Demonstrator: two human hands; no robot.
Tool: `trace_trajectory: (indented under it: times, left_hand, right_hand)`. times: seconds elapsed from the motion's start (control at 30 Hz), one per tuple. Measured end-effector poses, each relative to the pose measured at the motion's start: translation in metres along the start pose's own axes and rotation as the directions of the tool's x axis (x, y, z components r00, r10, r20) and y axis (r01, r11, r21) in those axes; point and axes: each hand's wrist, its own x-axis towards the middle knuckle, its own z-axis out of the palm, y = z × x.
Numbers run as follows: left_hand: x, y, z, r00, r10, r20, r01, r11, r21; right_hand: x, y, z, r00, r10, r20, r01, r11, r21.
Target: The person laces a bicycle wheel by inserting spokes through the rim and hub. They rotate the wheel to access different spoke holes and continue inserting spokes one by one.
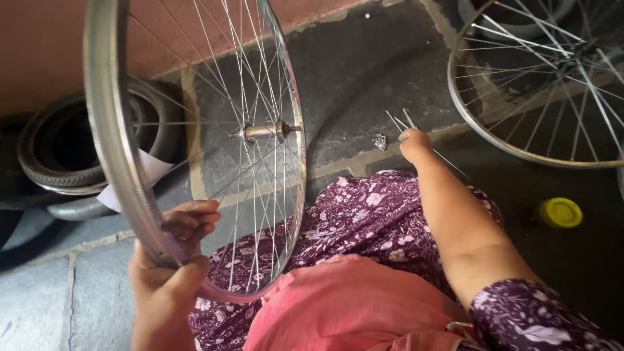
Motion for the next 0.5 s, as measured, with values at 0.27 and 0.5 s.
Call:
trace_trajectory:
  times: [0.27, 0.5]
  left_hand:
    - [0.007, 0.012, -0.011, 0.997, -0.058, -0.052, 0.058, 0.998, 0.007]
    - [0.013, 0.01, -0.014, 0.999, -0.038, 0.003, 0.038, 0.998, -0.04]
  right_hand:
    - [-0.007, -0.024, 0.026, 0.944, 0.163, 0.285, -0.076, 0.953, -0.293]
    - [-0.003, -0.028, 0.034, 0.937, 0.191, 0.294, -0.052, 0.906, -0.421]
